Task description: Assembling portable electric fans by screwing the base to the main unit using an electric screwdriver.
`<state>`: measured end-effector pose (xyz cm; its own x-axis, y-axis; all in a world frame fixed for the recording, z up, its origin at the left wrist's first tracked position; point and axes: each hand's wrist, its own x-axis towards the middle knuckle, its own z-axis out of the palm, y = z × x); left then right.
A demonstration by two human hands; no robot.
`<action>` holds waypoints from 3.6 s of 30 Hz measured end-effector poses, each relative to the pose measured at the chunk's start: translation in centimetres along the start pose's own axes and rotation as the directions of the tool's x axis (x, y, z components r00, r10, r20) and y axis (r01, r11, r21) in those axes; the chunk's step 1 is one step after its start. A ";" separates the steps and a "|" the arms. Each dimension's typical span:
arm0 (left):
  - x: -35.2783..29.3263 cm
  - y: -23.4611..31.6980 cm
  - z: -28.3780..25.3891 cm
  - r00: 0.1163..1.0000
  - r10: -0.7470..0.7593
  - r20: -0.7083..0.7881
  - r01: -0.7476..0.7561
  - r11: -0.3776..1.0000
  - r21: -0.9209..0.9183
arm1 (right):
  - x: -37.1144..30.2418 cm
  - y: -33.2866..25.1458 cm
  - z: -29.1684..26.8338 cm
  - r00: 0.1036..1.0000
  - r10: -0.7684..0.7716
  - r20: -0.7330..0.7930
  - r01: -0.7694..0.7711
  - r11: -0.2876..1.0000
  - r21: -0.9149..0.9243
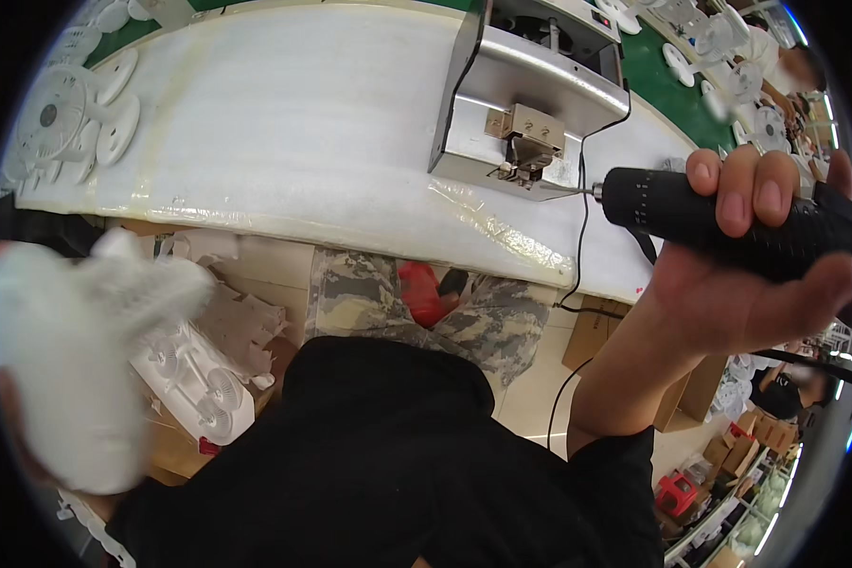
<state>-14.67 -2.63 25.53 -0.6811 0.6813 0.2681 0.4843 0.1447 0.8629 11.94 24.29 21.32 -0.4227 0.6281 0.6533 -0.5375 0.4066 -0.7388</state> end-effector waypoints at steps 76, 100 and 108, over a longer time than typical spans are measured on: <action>-8.6 -12.6 20.6 0.753 -0.203 0.626 0.487 0.812 -0.323 | -4.9 2.0 3.4 0.950 0.306 0.056 -0.308 0.951 0.031; -9.2 -13.1 21.4 0.810 -0.156 0.565 0.481 0.727 -0.489 | -7.5 3.9 4.9 0.934 0.280 0.223 -0.258 0.958 -0.123; -9.3 -12.4 20.9 0.783 -0.257 0.566 0.545 0.721 -0.427 | -7.3 3.5 4.7 0.943 0.172 0.285 -0.159 0.985 -0.070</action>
<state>-2.86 4.27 3.40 -0.3468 0.9028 -0.2543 -0.2566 0.1695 0.9516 9.72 17.96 14.73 -0.6992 0.4732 0.5359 -0.4108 0.3474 -0.8429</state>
